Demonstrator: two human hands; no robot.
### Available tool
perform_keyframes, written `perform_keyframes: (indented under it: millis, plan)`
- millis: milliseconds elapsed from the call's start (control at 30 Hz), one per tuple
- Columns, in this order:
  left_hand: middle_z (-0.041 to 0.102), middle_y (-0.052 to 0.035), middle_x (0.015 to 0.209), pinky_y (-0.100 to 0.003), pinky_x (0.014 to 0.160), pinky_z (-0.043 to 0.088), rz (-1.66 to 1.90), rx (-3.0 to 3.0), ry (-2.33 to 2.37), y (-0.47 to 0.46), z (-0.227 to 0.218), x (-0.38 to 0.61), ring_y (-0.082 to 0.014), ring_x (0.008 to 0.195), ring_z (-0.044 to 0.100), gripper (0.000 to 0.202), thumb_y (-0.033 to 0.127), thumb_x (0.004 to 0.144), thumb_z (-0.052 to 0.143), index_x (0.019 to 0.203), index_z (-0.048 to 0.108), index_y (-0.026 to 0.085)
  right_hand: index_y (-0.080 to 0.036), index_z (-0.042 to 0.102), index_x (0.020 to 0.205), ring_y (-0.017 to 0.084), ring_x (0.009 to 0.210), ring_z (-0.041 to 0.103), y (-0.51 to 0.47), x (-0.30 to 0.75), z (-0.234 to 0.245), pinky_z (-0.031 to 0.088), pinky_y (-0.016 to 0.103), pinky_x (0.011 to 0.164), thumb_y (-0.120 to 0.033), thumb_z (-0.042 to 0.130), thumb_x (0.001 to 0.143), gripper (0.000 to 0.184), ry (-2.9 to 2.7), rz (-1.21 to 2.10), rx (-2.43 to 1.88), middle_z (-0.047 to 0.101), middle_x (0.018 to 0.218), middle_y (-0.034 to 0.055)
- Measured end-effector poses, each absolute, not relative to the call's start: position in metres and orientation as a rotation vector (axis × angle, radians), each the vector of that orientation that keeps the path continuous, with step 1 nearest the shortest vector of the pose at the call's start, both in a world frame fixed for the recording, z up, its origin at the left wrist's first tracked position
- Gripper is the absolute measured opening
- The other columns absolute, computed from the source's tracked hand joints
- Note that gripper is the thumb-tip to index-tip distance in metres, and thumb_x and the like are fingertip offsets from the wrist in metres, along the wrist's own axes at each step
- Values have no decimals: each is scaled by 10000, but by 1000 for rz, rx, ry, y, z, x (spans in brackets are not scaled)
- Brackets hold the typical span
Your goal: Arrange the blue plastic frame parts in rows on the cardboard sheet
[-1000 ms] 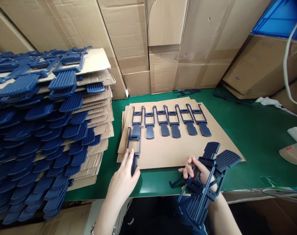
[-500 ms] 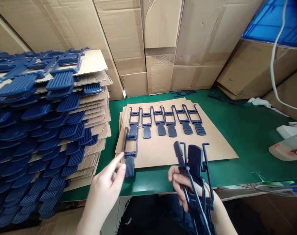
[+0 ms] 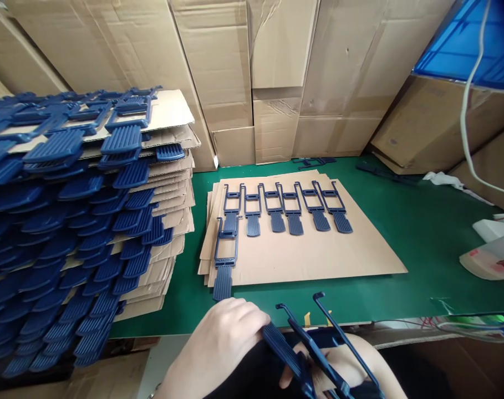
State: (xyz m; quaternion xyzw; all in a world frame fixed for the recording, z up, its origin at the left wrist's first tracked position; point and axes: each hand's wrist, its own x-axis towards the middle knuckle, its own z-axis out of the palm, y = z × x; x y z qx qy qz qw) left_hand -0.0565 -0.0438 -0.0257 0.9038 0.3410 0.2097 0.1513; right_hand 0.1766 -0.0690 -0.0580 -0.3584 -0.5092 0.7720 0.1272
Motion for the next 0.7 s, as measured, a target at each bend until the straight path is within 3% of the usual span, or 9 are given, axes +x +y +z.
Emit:
perform_keyframes:
  millis: [100, 233, 333, 433, 533, 567, 633, 700]
  plan:
    - [573, -13, 804, -256, 620, 438, 715, 2680, 907, -47, -23, -62, -123, 712, 514, 184, 66, 848, 371, 889, 527, 156, -149, 630, 882, 135, 520, 568, -74, 193, -66, 419, 174, 444, -328, 581, 755, 225, -1350, 2307, -1063, 591, 603, 47]
    - [566, -52, 848, -233, 656, 454, 986, 2710, 889, -45, -30, -76, -113, 762, 516, 250, -30, 797, 378, 955, 493, 127, -121, 625, 915, 121, 427, 537, -60, 219, -84, 345, 154, 378, -351, 453, 884, 289, -1049, 1983, -792, 578, 581, 74]
    - [561, -69, 855, -240, 695, 483, 1212, 2642, 959, -47, -51, -84, -127, 814, 542, 329, -71, 746, 414, 998, 480, 129, -188, 597, 806, 57, 264, 350, -34, 237, -100, 376, 166, 386, -383, 516, 850, 216, -705, 1787, -648, 361, 383, -51]
    - [579, -53, 881, -208, 723, 490, 1364, 2486, 1214, -57, -74, -82, -117, 833, 576, 327, -45, 745, 449, 1000, 482, 157, -196, 575, 779, -10, 228, 105, -17, 248, -110, 398, 138, 411, -286, 612, 784, 98, -404, 1746, -578, 203, 396, -103]
    - [595, -14, 768, -170, 648, 470, 1338, 1964, 1401, -73, -82, -65, -87, 711, 586, 76, 99, 824, 468, 850, 504, 160, -193, 568, 803, -22, 250, 4, -18, 251, -112, 433, 129, 455, -248, 569, 820, 58, -224, 1712, -500, 197, 413, -109]
    - [582, -9, 698, -170, 617, 452, 1272, 1713, 1411, -78, -82, -57, -82, 659, 572, 84, 180, 852, 466, 780, 498, 152, -192, 565, 805, -20, 254, 5, -21, 250, -111, 441, 129, 462, -247, 555, 831, 62, -197, 1696, -484, 210, 416, -108]
    - [551, -9, 622, -191, 588, 413, 1183, 1226, 1384, -84, -77, -40, -83, 583, 536, 257, 372, 859, 472, 752, 484, 138, -190, 566, 815, -18, 253, 53, -26, 247, -111, 455, 131, 479, -236, 549, 837, 53, -198, 1687, -476, 242, 427, -104]
    - [537, -5, 597, -205, 539, 361, 1108, 869, 1291, -88, -75, -23, -90, 522, 508, 397, 510, 784, 535, 850, 471, 124, -194, 579, 826, -11, 243, 168, -29, 243, -111, 470, 140, 495, -224, 567, 825, 33, -272, 1708, -493, 264, 429, -101]
